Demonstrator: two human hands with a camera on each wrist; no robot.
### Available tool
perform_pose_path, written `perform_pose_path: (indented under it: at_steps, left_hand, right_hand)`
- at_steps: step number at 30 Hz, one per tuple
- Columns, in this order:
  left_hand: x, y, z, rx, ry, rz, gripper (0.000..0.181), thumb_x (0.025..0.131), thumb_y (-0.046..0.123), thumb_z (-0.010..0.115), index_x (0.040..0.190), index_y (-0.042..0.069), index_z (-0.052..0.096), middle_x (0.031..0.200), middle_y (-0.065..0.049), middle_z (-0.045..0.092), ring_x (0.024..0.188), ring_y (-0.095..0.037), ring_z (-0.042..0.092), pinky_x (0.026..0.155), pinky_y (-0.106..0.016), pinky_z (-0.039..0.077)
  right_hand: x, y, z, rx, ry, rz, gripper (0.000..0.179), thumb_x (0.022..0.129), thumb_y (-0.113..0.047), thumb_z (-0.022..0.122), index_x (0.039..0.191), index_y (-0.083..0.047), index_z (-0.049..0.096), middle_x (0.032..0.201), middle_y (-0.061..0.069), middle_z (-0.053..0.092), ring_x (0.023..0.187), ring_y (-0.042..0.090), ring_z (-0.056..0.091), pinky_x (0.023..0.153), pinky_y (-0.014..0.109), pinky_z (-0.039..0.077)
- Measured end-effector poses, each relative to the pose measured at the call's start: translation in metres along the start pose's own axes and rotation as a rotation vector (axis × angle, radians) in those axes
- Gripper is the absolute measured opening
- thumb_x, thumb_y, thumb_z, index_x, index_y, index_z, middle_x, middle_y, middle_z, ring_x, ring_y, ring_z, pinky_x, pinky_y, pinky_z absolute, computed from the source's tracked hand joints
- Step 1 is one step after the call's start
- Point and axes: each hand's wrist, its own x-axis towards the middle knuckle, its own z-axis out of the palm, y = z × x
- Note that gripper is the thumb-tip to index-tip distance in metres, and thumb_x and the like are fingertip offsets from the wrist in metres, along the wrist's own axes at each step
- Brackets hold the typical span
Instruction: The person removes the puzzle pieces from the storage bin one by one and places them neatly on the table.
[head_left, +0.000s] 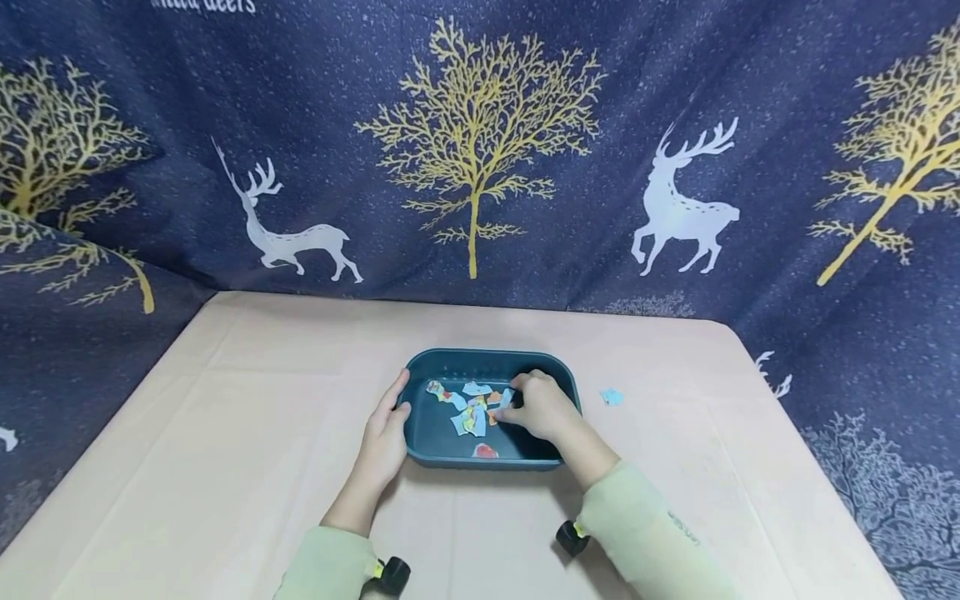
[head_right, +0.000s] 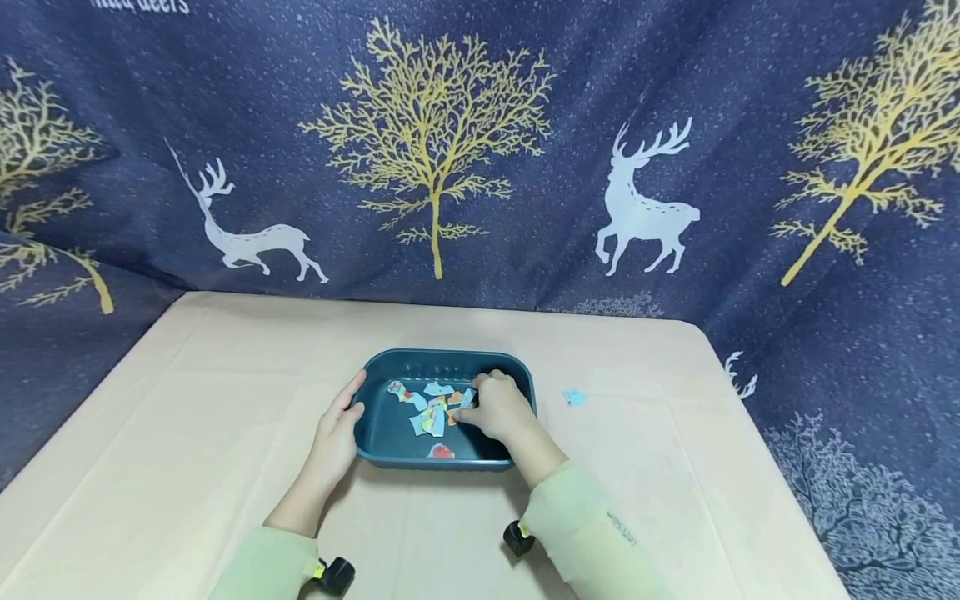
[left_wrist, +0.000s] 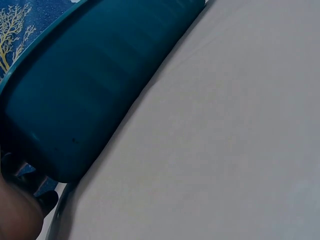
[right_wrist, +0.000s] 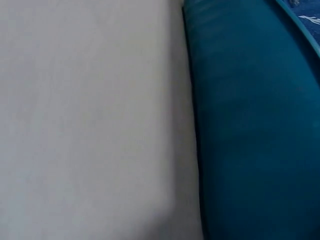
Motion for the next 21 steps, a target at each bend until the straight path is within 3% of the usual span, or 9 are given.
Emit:
perform_pose_path:
  at_steps: [6,17,21]
  left_hand:
    - [-0.0004,-0.0002,0.0001,-0.009,0.0,0.01,0.048,0.102,0.016,0.03,0.15,0.023,0.027,0.157,0.006,0.023,0.147,-0.018,0.015,0.122,-0.042,0.014]
    - [-0.0019,0.0021,-0.0002,-0.021,-0.003,0.009,0.049,0.102,0.016,0.029,0.15,0.022,0.026,0.157,0.007,0.022,0.147,-0.017,0.015,0.122,-0.041,0.014]
    - [-0.0024,0.003,-0.0005,-0.022,-0.007,0.003,0.049,0.102,0.016,0.028,0.15,0.022,0.026,0.157,0.007,0.021,0.147,-0.017,0.014,0.122,-0.042,0.013]
  right_hand:
    - [-0.0018,-0.0023,-0.0005,-0.059,0.0,-0.022,0.062,0.074,-0.041,0.078,0.119,0.0,0.063,0.12,0.017,0.057,0.116,0.033,0.052,0.1,0.044,0.047]
    - [-0.0017,-0.0031,-0.0011,-0.053,-0.012,-0.017,0.06,0.074,-0.04,0.078,0.117,0.0,0.064,0.114,0.014,0.058,0.107,0.027,0.055,0.096,0.042,0.049]
    - [-0.0001,-0.0023,-0.0005,-0.046,-0.02,0.001,0.061,0.074,-0.041,0.079,0.115,0.0,0.061,0.108,0.012,0.057,0.096,0.023,0.055,0.09,0.04,0.051]
